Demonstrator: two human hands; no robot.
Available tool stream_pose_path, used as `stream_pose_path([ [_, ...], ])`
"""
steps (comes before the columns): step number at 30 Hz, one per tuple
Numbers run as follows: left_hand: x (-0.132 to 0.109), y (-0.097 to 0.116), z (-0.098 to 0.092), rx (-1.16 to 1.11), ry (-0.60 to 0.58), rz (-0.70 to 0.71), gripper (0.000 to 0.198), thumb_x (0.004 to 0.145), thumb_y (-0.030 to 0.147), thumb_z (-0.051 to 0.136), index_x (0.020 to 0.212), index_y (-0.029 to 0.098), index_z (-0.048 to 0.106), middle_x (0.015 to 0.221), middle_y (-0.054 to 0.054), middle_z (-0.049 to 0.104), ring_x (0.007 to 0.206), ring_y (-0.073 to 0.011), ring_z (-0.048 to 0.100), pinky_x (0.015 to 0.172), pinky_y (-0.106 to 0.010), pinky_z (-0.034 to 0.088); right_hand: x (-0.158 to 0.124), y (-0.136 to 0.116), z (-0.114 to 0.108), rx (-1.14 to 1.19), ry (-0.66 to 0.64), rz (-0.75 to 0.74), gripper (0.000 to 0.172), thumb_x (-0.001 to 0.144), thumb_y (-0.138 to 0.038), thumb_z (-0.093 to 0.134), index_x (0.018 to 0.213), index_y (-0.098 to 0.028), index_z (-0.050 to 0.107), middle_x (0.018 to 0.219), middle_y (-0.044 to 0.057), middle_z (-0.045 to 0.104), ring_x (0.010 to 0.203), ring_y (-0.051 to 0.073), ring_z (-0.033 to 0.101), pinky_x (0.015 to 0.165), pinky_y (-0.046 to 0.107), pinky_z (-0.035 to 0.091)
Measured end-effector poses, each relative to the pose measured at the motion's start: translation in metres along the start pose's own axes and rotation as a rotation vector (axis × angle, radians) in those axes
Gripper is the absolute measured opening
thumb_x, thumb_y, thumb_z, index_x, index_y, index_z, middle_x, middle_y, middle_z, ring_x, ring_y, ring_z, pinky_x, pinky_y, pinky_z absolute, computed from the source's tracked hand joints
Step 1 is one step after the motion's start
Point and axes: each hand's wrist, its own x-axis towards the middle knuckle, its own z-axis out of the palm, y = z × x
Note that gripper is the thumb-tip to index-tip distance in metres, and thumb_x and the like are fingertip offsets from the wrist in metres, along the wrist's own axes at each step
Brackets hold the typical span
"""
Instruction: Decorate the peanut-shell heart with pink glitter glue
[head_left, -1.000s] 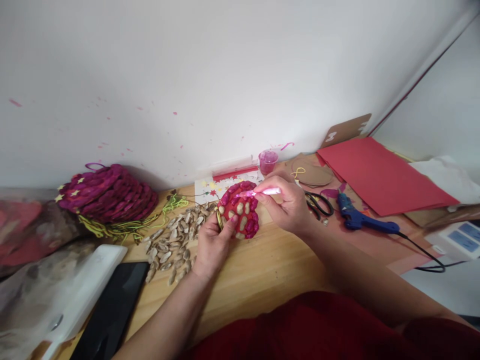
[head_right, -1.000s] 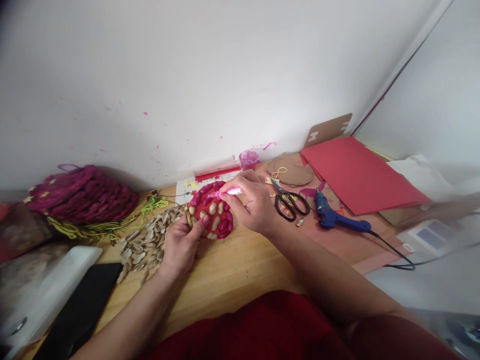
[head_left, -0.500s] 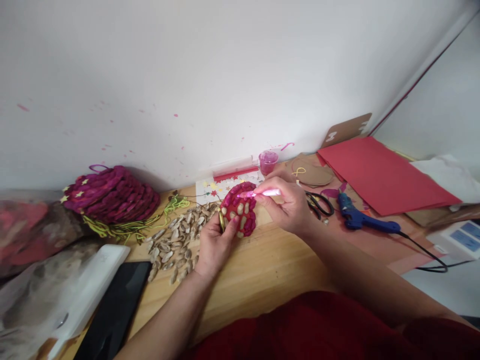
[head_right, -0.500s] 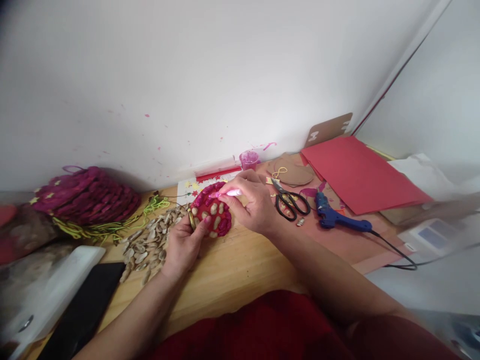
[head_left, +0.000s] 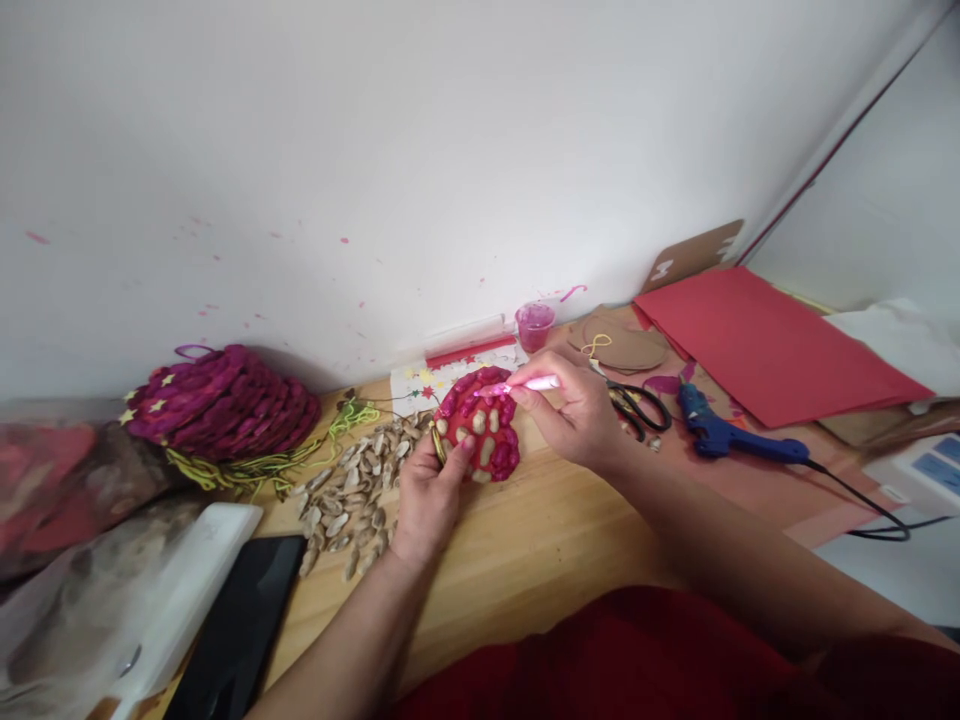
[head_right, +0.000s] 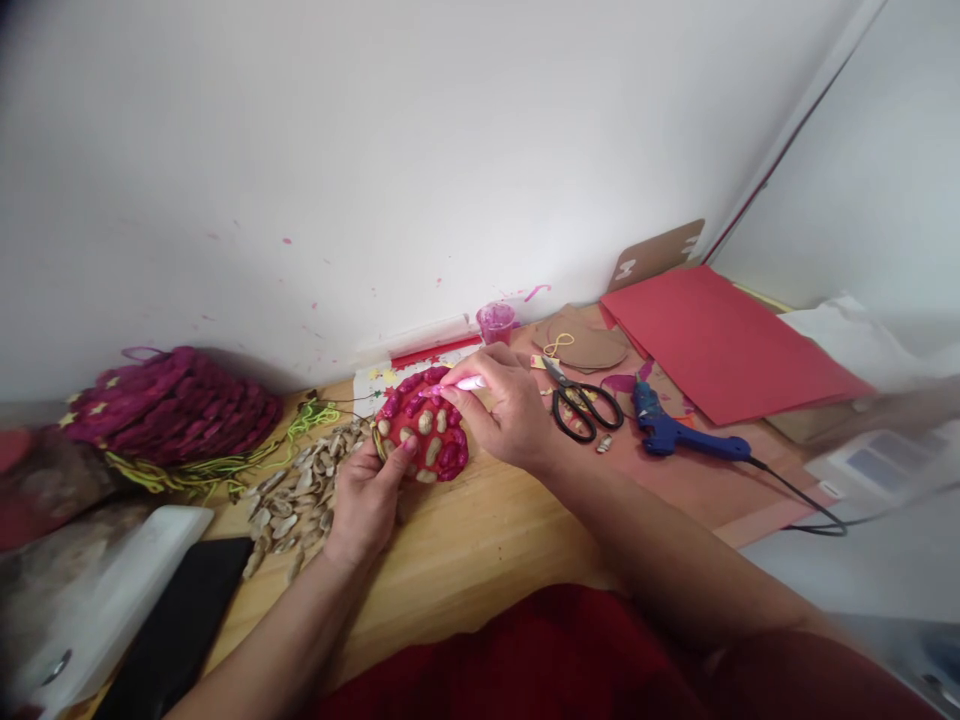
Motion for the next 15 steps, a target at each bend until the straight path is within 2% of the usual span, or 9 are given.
stream_pose_path([
  [9, 0.0002, 0.0041, 0.0027, -0.087, -0.032, -0.028, 0.044, 0.077, 0.046, 0.094, 0.109, 0.019, 0.08, 0.107, -0.009, 0.084, 0.098, -0.0256, 0.078, 0.095, -0.04, 0.061, 0.0011, -0.0034, -0.0018, 0.035, 0.02, -0.025, 0.003, 0.098, -0.022, 0.069, 0.098, -0.025, 0.07, 0.09, 0.001, 0.077, 0.089, 0.021, 0.07, 0.081, 0.039, 0.052],
  [15, 0.0004, 0.0057, 0.0045, -0.141, -0.032, -0.034, 0.043, 0.075, 0.045, 0.095, 0.106, 0.019, 0.079, 0.099, -0.008, 0.084, 0.093, -0.026, 0.079, 0.092, -0.041, 0.062, -0.0004, -0.006, -0.0028, 0.045, 0.047, 0.027, 0.003, 0.099, -0.024, 0.068, 0.098, -0.026, 0.07, 0.093, 0.002, 0.078, 0.09, 0.021, 0.07, 0.083, 0.041, 0.053],
])
